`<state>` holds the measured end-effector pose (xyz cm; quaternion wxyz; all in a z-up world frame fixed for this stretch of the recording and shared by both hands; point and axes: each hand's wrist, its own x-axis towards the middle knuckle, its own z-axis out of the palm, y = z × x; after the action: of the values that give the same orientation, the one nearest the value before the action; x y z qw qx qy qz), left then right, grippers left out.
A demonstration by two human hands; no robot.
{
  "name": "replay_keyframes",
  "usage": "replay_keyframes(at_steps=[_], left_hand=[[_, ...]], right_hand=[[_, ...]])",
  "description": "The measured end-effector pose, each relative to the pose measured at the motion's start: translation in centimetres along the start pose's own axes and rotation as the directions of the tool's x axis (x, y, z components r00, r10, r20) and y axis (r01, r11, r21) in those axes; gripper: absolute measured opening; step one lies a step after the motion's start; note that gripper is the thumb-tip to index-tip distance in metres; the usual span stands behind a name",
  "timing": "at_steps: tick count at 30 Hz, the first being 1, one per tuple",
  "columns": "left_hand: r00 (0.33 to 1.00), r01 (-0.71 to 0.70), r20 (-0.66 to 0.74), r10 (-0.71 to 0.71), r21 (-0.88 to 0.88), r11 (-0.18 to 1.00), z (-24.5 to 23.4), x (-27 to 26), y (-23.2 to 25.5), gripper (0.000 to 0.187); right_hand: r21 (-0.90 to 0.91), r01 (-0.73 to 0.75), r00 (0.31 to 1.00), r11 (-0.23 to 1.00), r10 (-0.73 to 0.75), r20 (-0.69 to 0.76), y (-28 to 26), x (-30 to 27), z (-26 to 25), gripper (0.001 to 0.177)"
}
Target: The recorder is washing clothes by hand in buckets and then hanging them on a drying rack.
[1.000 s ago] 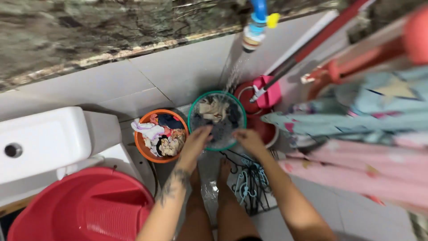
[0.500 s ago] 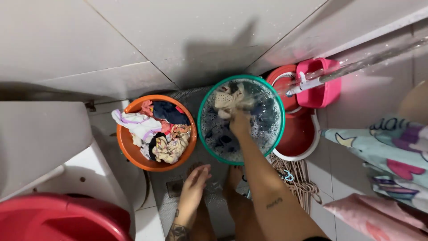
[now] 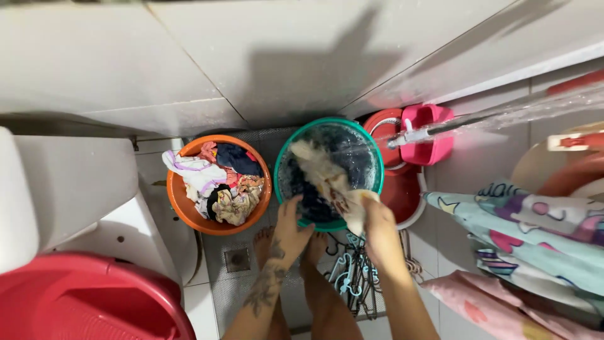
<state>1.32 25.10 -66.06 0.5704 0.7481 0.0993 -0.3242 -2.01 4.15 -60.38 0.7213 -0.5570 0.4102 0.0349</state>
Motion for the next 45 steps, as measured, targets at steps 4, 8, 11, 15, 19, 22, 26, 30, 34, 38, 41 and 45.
replay_keyframes(at_steps=[4,8,11,15,19,22,26,30,34,38,41,45], left_hand=[[0.983,-0.175,0.114,0.146,0.306,0.936,0.4,1.9,9.1,0.126],[0.91,-0.415,0.189,0.37,0.461,0.785,3.5,7.5,6.9,0.1],[0.904,-0.427,0.125,0.409,0.283,0.859,5.5,10.7,2.3,0.049],[0.93,-0.363,-0.019,0.368,0.114,0.925,3.2,4.8,10.1,0.055],[0.849,-0.5,-0.118,0.516,0.139,0.855,3.4,-0.7,14.3,0.043],[0.836,-0.543,-0.063,0.546,0.056,0.838,4.6,-4.5,16.2,0.04],[0.906,-0.397,0.167,0.389,0.019,0.917,5.2,-8.3,18.1,0.035],[0.834,-0.382,0.232,0.501,-0.413,0.827,3.5,-3.2,9.8,0.048],[0.97,-0.241,-0.076,0.229,-0.286,0.927,1.2,1.9,0.1,0.044],[0.943,0.181,0.016,-0.333,-0.863,0.472,2.8,1.0,4.1,0.062],[0.899,0.279,0.226,-0.375,-0.956,0.091,4.7,-2.9,11.9,0.07],[0.9,0.303,0.28,-0.334,-0.953,0.017,4.7,-1.8,11.8,0.073]], right_hand=[[0.127,0.096,0.994,0.987,-0.088,-0.066,-11.6,-9.3,-2.1,0.03],[0.259,0.273,0.96,0.926,-0.245,-0.137,-17.5,-14.3,-3.1,0.033],[0.289,0.404,0.911,0.868,-0.354,-0.209,-19.2,-15.6,-4.1,0.037],[0.171,0.489,0.827,0.855,-0.393,-0.402,-9.6,-8.8,-9.3,0.032],[-0.015,-0.228,0.956,0.973,0.221,-0.192,-4.2,-0.4,-4.0,0.043],[0.271,-0.553,0.829,0.788,0.49,0.269,-2.3,3.2,-1.8,0.061],[0.298,-0.609,0.741,0.735,0.395,0.543,-3.6,2.7,1.2,0.064],[0.402,-0.569,0.796,0.718,0.358,0.488,0.4,2.7,-2.1,0.054],[0.487,-0.51,0.856,0.709,0.361,0.37,-2.7,-0.5,-1.9,0.049],[0.526,-0.399,0.914,0.751,0.282,0.292,-6.6,-3.9,1.6,0.048],[0.646,-0.427,0.898,0.633,0.215,0.383,-7.5,-5.4,2.6,0.054],[0.687,-0.468,0.864,0.556,0.123,0.489,-7.6,-6.5,1.3,0.053]])
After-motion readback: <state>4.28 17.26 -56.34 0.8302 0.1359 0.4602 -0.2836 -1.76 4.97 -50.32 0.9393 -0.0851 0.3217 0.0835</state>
